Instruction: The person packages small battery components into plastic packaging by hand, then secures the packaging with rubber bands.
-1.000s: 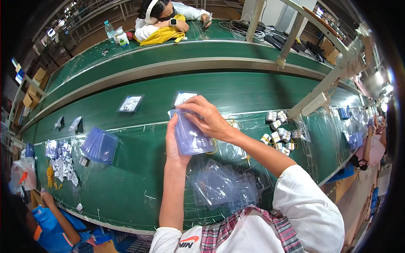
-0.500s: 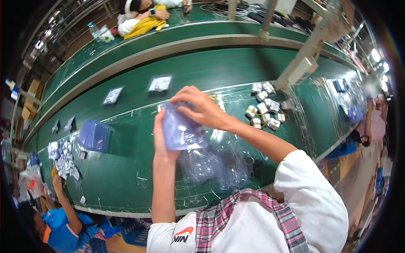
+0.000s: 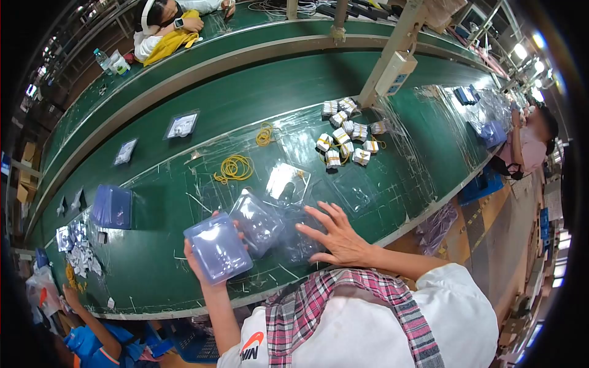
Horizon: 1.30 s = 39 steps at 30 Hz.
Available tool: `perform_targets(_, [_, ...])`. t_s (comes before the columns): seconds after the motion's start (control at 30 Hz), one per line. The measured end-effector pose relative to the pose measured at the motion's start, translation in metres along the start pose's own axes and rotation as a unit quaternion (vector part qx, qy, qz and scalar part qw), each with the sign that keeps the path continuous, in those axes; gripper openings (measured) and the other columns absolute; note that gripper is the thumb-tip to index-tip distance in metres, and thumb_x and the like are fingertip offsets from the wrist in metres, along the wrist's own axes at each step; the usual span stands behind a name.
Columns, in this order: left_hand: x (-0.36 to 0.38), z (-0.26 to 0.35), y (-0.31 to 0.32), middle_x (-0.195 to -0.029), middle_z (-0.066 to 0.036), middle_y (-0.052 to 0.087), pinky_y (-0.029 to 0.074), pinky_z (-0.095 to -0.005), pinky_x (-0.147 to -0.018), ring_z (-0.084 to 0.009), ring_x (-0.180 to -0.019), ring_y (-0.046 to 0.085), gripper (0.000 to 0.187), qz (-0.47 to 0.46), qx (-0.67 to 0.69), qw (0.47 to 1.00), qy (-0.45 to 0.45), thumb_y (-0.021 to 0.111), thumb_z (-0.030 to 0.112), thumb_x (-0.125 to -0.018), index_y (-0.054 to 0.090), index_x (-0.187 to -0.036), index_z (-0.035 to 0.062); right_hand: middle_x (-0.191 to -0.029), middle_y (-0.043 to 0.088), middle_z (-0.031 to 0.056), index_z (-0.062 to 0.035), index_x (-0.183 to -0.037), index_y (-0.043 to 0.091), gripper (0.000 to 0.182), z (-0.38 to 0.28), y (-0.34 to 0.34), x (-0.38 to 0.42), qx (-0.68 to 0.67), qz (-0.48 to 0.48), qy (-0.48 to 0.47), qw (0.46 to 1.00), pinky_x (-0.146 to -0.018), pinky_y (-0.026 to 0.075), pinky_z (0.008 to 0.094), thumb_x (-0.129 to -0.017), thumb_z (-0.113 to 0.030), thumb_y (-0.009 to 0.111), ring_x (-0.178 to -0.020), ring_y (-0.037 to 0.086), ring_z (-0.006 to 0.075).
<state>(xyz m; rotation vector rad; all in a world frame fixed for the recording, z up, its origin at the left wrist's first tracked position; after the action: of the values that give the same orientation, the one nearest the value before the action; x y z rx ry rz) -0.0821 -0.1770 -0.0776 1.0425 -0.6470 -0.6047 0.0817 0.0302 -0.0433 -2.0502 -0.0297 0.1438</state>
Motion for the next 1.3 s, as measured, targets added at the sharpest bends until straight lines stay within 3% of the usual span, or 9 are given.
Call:
perform_targets(0.27, [-0.022, 0.01, 0.001, -0.135, -0.029, 0.045, 0.047, -0.0586, -0.09, -0.0449, -0.114, 0.052, 0.079, -0.036, 0.005, 0.999, 0.007, 0.055, 0.056, -0.086, 0.037, -0.143, 0.0046, -0.151, 0.025, 0.0173, -0.0189, -0.144, 0.039, 0.064, 0.006, 0.021, -0.039, 0.003, 0.047, -0.041, 0.998, -0.113, 0.013, 0.0578, -0.09, -0.048, 0.057, -0.138, 0.022, 0.0395])
perform_targets(0.43, [-0.036, 0.029, -0.022, -0.135, -0.028, 0.046, 0.042, -0.0586, -0.097, -0.0432, -0.115, 0.051, 0.078, 0.01, 0.028, 0.998, 0.054, 0.056, 0.055, -0.086, 0.04, -0.142, 0.0037, -0.148, 0.029, 0.0186, -0.0157, -0.142, 0.041, 0.063, 0.011, 0.021, -0.066, 0.019, 0.093, -0.07, 0.993, -0.111, 0.016, 0.0569, -0.09, -0.048, 0.057, -0.134, 0.027, 0.039])
perform_targets(0.57, [-0.036, 0.038, -0.02, -0.135, -0.027, 0.046, 0.042, -0.0569, -0.097, -0.0422, -0.115, 0.051, 0.079, 0.011, 0.011, 0.997, 0.072, 0.056, 0.055, -0.086, 0.038, -0.142, 0.0038, -0.143, 0.035, 0.0188, -0.0128, -0.138, 0.046, 0.059, -0.003, 0.015, -0.069, -0.024, 0.116, -0.073, 0.99, -0.11, 0.021, 0.0554, -0.09, -0.046, 0.056, -0.131, 0.031, 0.0391])
perform_targets(0.67, [-0.029, 0.042, -0.026, -0.135, -0.027, 0.046, 0.042, -0.0576, -0.097, -0.0418, -0.115, 0.051, 0.08, 0.015, 0.016, 0.997, 0.073, 0.057, 0.055, -0.086, 0.037, -0.143, 0.0028, -0.135, 0.044, 0.0178, -0.0091, -0.13, 0.052, 0.053, -0.001, -0.016, -0.072, -0.035, 0.163, -0.087, 0.982, -0.104, 0.031, 0.0516, -0.09, -0.042, 0.058, -0.123, 0.039, 0.0379])
perform_targets(0.83, [-0.019, 0.041, -0.028, -0.135, -0.026, 0.045, 0.044, -0.0572, -0.095, -0.0401, -0.115, 0.051, 0.082, -0.036, -0.01, 0.997, 0.073, 0.059, 0.055, -0.085, 0.035, -0.144, 0.0024, -0.108, 0.055, 0.0142, -0.003, -0.111, 0.06, 0.044, 0.075, -0.035, -0.114, -0.016, 0.264, 0.048, 0.963, -0.089, 0.041, 0.0448, -0.082, -0.035, 0.069, -0.104, 0.046, 0.0325])
perform_targets(0.93, [-0.017, 0.037, -0.024, -0.135, -0.026, 0.045, 0.045, -0.0562, -0.095, -0.0396, -0.115, 0.051, 0.082, -0.053, -0.001, 0.995, 0.087, 0.061, 0.053, -0.085, 0.035, -0.144, 0.0025, -0.1, 0.055, 0.0142, -0.0042, -0.099, 0.064, 0.037, 0.113, -0.022, -0.14, -0.02, 0.229, 0.13, 0.965, -0.087, 0.041, 0.0447, -0.078, -0.034, 0.073, -0.102, 0.046, 0.0324])
perform_targets(1.07, [-0.013, 0.04, -0.029, -0.135, -0.026, 0.044, 0.045, -0.0572, -0.094, -0.0404, -0.116, 0.051, 0.083, -0.037, 0.001, 0.994, 0.105, 0.061, 0.054, -0.084, 0.034, -0.145, 0.0035, -0.093, 0.057, 0.0126, -0.0069, -0.087, 0.065, 0.025, 0.127, 0.002, -0.161, -0.136, 0.157, 0.103, 0.973, -0.086, 0.039, 0.0418, -0.078, -0.029, 0.072, -0.097, 0.046, 0.0307])
perform_targets(1.2, [-0.013, 0.039, -0.031, -0.133, -0.029, 0.045, 0.047, -0.0555, -0.093, -0.0433, -0.114, 0.051, 0.081, -0.024, 0.001, 0.993, 0.111, 0.058, 0.055, -0.085, 0.036, -0.144, 0.0034, -0.09, 0.058, 0.0105, -0.0051, -0.086, 0.063, 0.017, 0.091, -0.011, -0.147, -0.196, 0.15, 0.07, 0.967, -0.086, 0.04, 0.0396, -0.081, -0.021, 0.068, -0.093, 0.048, 0.0284])
perform_targets(1.3, [-0.013, 0.036, -0.024, -0.132, -0.031, 0.045, 0.048, -0.0545, -0.092, -0.0453, -0.113, 0.052, 0.081, -0.027, 0.017, 0.994, 0.104, 0.057, 0.056, -0.086, 0.036, -0.143, 0.0024, -0.087, 0.059, 0.0106, -0.0044, -0.087, 0.063, 0.015, 0.077, -0.009, -0.138, -0.243, 0.078, 0.06, 0.965, -0.085, 0.04, 0.0395, -0.083, -0.018, 0.066, -0.09, 0.05, 0.0279])
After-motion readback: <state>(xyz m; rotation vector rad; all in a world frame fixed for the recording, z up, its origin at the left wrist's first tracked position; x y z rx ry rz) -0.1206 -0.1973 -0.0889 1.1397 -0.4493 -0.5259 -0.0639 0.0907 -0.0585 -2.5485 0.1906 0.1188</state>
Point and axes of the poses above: each hand's wrist, its own x-axis away from the middle knuckle, its own y-axis out of the palm, z = x × y, the point moved 7 cm from there along -x, towards the middle knuckle
